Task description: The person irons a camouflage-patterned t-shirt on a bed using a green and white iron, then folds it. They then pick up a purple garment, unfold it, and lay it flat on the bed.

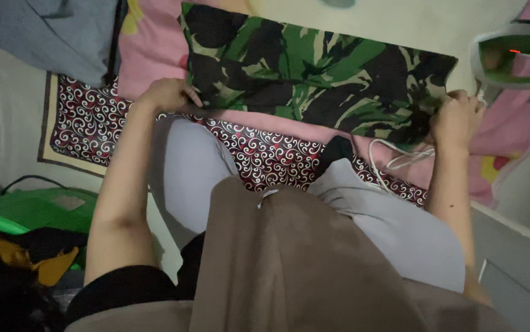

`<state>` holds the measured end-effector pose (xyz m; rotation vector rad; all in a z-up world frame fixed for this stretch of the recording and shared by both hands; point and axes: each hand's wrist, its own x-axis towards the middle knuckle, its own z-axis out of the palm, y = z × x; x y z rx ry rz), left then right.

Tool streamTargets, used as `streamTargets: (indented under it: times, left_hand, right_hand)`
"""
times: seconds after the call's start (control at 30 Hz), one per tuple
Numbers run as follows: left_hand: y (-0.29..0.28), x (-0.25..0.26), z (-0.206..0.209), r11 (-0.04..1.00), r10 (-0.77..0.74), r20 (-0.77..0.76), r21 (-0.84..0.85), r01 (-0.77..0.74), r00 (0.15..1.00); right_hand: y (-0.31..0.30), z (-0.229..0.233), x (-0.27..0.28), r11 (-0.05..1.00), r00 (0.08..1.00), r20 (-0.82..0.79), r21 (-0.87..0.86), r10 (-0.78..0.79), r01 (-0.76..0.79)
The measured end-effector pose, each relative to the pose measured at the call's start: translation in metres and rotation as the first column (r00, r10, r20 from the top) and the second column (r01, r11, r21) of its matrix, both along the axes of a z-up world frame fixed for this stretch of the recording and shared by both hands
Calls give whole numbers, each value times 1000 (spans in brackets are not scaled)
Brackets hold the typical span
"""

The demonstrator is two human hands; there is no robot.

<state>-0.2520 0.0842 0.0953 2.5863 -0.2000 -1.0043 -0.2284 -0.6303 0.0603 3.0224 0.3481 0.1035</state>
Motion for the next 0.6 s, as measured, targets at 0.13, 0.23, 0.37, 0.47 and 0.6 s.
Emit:
streamTargets:
  times: [0.13, 0.23, 0.37, 0.47, 0.6]
  left_hand:
    - [-3, 16, -32, 946, 315, 247, -155, -284, 916]
    - [-8, 50, -76, 860, 491, 524, -420, -290, 696]
    - [-3, 103, -130, 726, 666, 485, -596, -343, 567]
    - [3, 120, -150, 369, 861, 27, -719, -589, 507]
    - [1, 112, -133, 664, 747, 468, -489, -566, 472]
  right_hand:
    - [36, 8, 14, 995, 995, 97, 96, -12, 2]
    - [87, 27, 30, 965, 995, 74, 248, 72, -89]
    - [173, 46, 36, 886, 945, 130, 328, 301, -327]
    - [238, 44, 37, 762, 868, 40, 461, 495, -456]
    - [310, 37, 32, 601, 713, -12, 549, 701, -581]
